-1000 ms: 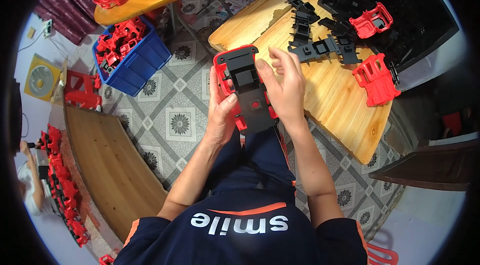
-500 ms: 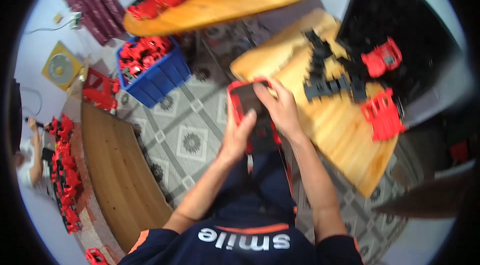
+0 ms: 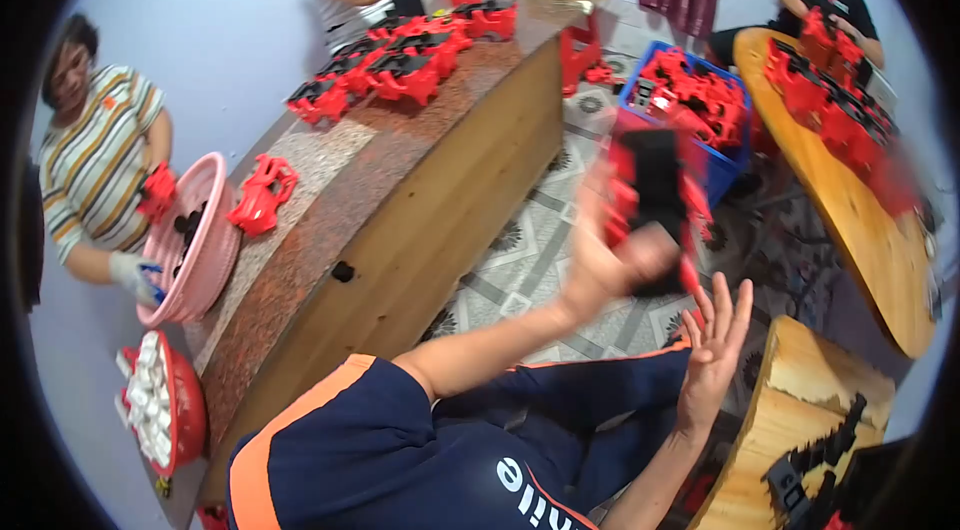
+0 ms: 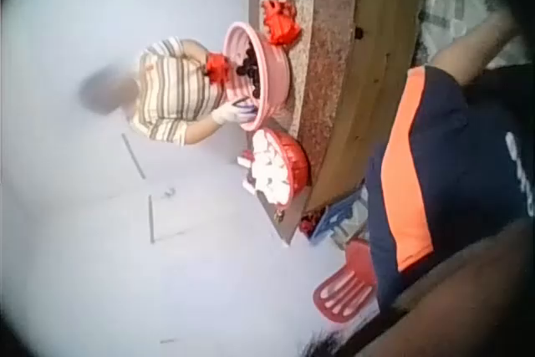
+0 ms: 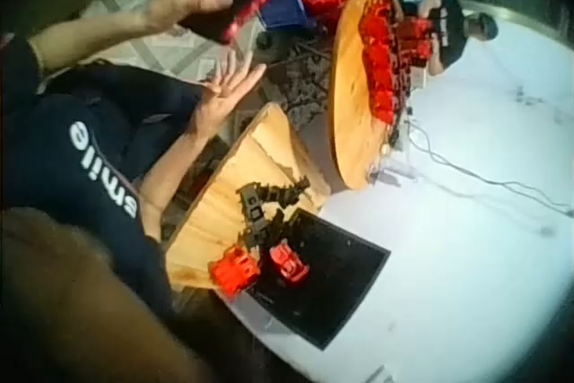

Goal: The person assembles black plastic chassis onto red toy car bodies by hand.

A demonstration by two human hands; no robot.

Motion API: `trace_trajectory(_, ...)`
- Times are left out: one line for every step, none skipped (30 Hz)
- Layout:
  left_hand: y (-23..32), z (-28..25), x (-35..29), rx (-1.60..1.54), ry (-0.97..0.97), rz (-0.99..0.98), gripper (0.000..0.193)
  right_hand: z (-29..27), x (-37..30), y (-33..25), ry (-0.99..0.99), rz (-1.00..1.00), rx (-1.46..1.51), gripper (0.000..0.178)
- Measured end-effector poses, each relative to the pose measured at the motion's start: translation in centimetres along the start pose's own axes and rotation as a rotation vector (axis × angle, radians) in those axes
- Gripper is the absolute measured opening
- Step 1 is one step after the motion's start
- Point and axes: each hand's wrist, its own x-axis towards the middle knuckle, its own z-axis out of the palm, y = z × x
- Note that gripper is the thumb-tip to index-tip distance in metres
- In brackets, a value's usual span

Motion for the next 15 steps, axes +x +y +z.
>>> trace_trajectory(0.7, -3.7, 2.8, -0.275, 0.202, -0.042, 0.077, 0.2, 0.3, 0.2, -0.009, 0.043, -0.002, 0.100)
trace_trajectory(4.1, -7.4, 5.0, -0.260, 0.343, -0.032, 0.056, -0.2, -0.1, 0.4, 0.002, 0.095, -0.023, 0.097)
trace_trajectory(5.1, -11.1, 7.1, -0.255, 0.531, -0.001, 0.052, -0.7, -0.5, 0.9, 0.061, 0.104, -0.080, 0.073)
trace_trajectory(6.5, -15.8, 8.9, -0.168, 0.687, 0.048, 0.053, -1.4, -0.9, 1.6, 0.050, 0.108, -0.063, 0.073)
trace_trajectory(5.5, -22.9, 10.8, -0.108, 0.840, 0.088, 0.048, -2.5, -1.5, 2.4, 0.045, 0.201, -0.081, 0.061)
trace_trajectory(5.1, -29.6, 12.1, -0.145, 0.853, -0.039, 0.071, -3.2, -2.0, 2.9, 0.053, 0.300, -0.108, 0.049)
trace_trajectory(4.5, -33.9, 13.3, -0.109, 0.942, -0.066, 0.061, -2.7, -2.7, 2.6, 0.116, 0.292, -0.096, 0.036)
trace_trajectory(3.8, -37.4, 14.6, -0.072, 1.030, -0.090, 0.051, -2.8, -3.2, 2.7, 0.123, 0.299, -0.096, 0.036)
trace_trajectory(2.9, -40.0, 15.9, -0.155, 0.995, -0.128, 0.043, -3.0, -4.0, 2.8, 0.125, 0.320, -0.148, 0.035)
trace_trajectory(2.2, -42.2, 17.2, -0.235, 0.961, -0.165, 0.035, -3.2, -4.5, 2.7, 0.125, 0.343, -0.199, 0.035)
trace_trajectory(2.2, -44.8, 18.5, -0.310, 0.937, -0.334, 0.033, -2.7, -4.9, 2.4, 0.153, 0.346, -0.190, 0.033)
trace_trajectory(1.5, -46.3, 19.8, -0.394, 0.878, -0.380, 0.031, -2.7, -5.1, 2.5, 0.171, 0.349, -0.186, 0.033)
trace_trajectory(-0.2, -45.5, 20.9, -0.481, 0.827, -0.407, 0.025, -3.3, -5.7, 2.7, 0.188, 0.353, -0.203, 0.033)
trace_trajectory(-1.7, -44.1, 22.0, -0.568, 0.767, -0.447, 0.020, -3.9, -6.6, 2.5, 0.220, 0.361, -0.221, 0.033)
trace_trajectory(-2.9, -43.1, 22.4, -0.637, 0.714, -0.367, 0.026, -3.6, -7.0, 2.0, 0.265, 0.393, -0.218, 0.032)
